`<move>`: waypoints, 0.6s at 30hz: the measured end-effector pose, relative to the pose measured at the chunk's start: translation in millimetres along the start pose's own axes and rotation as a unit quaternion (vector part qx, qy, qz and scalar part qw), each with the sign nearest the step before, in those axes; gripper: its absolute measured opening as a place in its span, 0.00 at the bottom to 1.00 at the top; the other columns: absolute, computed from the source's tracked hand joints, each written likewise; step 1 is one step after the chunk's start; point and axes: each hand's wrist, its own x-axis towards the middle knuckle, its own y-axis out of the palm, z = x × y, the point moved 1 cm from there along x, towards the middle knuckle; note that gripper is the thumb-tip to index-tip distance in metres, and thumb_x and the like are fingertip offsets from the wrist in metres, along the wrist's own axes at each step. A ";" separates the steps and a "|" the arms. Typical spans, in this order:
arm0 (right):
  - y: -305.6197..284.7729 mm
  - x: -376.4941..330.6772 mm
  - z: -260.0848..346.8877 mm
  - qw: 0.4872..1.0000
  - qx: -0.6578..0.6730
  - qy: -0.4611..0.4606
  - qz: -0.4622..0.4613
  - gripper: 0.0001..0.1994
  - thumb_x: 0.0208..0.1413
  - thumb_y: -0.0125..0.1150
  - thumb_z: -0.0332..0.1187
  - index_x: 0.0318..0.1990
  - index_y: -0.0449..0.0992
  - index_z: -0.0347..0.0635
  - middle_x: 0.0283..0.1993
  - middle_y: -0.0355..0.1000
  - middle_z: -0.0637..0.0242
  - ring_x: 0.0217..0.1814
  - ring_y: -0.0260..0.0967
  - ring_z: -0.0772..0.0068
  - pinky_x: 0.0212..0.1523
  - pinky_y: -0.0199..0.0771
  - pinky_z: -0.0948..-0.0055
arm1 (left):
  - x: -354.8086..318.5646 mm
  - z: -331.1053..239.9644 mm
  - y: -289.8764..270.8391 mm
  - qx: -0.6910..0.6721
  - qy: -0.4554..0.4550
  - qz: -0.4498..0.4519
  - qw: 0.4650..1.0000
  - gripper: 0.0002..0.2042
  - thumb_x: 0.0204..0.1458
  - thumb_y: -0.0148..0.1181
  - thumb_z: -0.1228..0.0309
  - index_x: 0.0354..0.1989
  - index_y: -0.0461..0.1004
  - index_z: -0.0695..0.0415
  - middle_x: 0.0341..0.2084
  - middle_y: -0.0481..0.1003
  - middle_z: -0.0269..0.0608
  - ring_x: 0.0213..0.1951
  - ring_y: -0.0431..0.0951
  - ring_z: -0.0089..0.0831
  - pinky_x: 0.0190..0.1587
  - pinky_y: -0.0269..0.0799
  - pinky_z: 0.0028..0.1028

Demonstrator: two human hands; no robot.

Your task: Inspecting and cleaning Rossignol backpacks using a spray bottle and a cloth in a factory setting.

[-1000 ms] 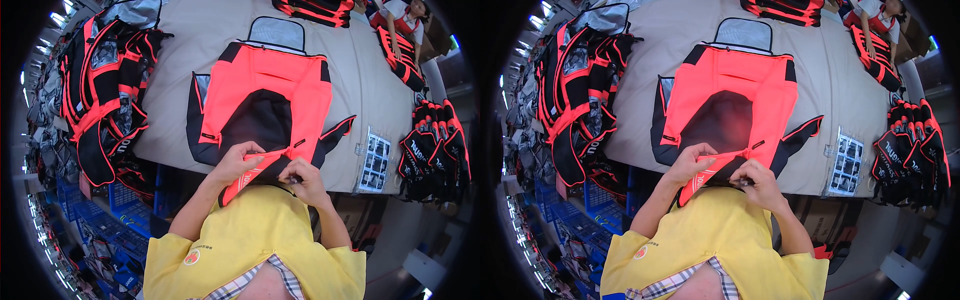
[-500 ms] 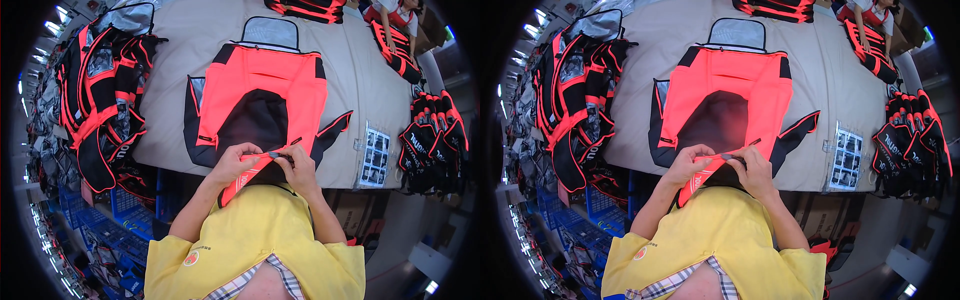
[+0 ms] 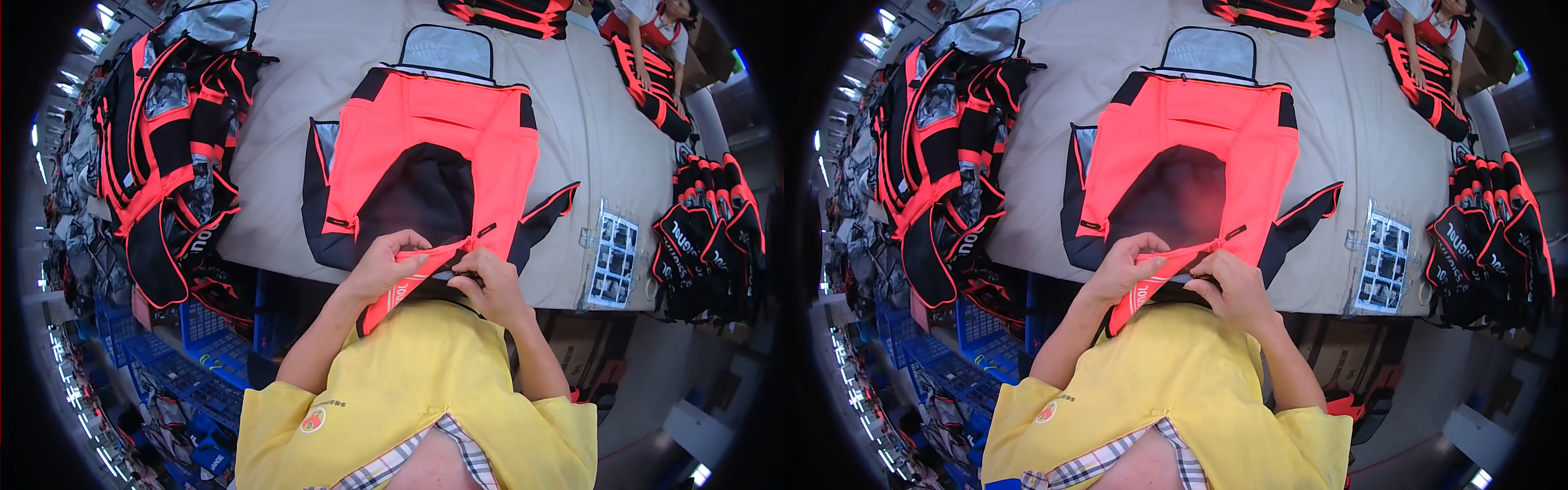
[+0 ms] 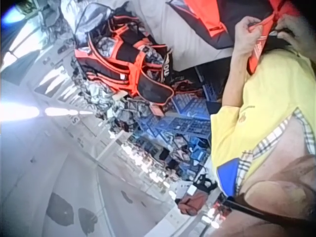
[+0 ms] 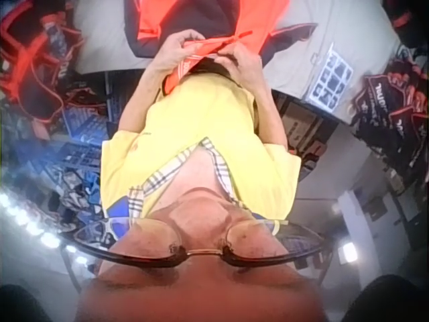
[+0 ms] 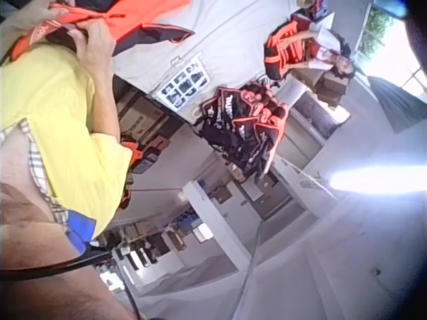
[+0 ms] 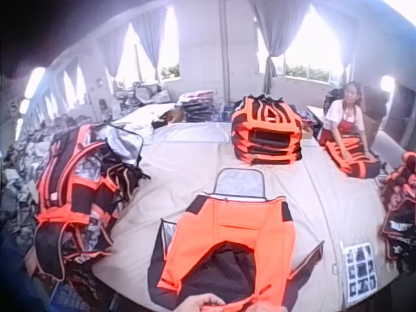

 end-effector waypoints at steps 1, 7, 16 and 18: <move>-1.2 -0.7 0.9 1.000 -0.006 0.009 -0.003 0.12 0.56 0.76 0.28 0.42 0.78 0.37 0.35 0.75 0.60 0.28 0.74 0.65 0.30 0.74 0.71 | 0.9 1.2 -0.4 0.012 0.008 0.001 1.000 0.08 0.62 0.64 0.77 0.47 0.77 0.65 0.40 0.78 0.32 0.42 0.75 0.15 0.47 0.73 0.21; -1.3 15.4 3.9 0.996 -0.078 -0.008 -0.037 0.12 0.56 0.76 0.30 0.41 0.78 0.38 0.35 0.76 0.61 0.30 0.75 0.62 0.30 0.75 0.68 | -0.1 -2.0 2.0 0.056 0.022 -0.007 0.998 0.07 0.60 0.64 0.76 0.44 0.75 0.63 0.38 0.77 0.32 0.41 0.74 0.15 0.45 0.72 0.21; 5.0 22.9 1.8 0.993 -0.105 -0.039 -0.037 0.12 0.55 0.75 0.36 0.39 0.79 0.41 0.35 0.76 0.64 0.33 0.77 0.60 0.30 0.75 0.64 | -0.4 6.1 1.1 0.042 0.034 -0.001 0.999 0.06 0.58 0.62 0.78 0.43 0.75 0.64 0.36 0.77 0.32 0.39 0.74 0.15 0.43 0.73 0.21; 5.9 25.0 2.9 0.994 -0.095 -0.044 -0.041 0.12 0.55 0.75 0.36 0.39 0.78 0.40 0.36 0.76 0.64 0.33 0.77 0.59 0.31 0.75 0.64 | 0.1 4.4 1.6 0.045 0.037 -0.001 0.998 0.06 0.58 0.62 0.78 0.43 0.75 0.64 0.36 0.77 0.32 0.39 0.74 0.15 0.43 0.73 0.21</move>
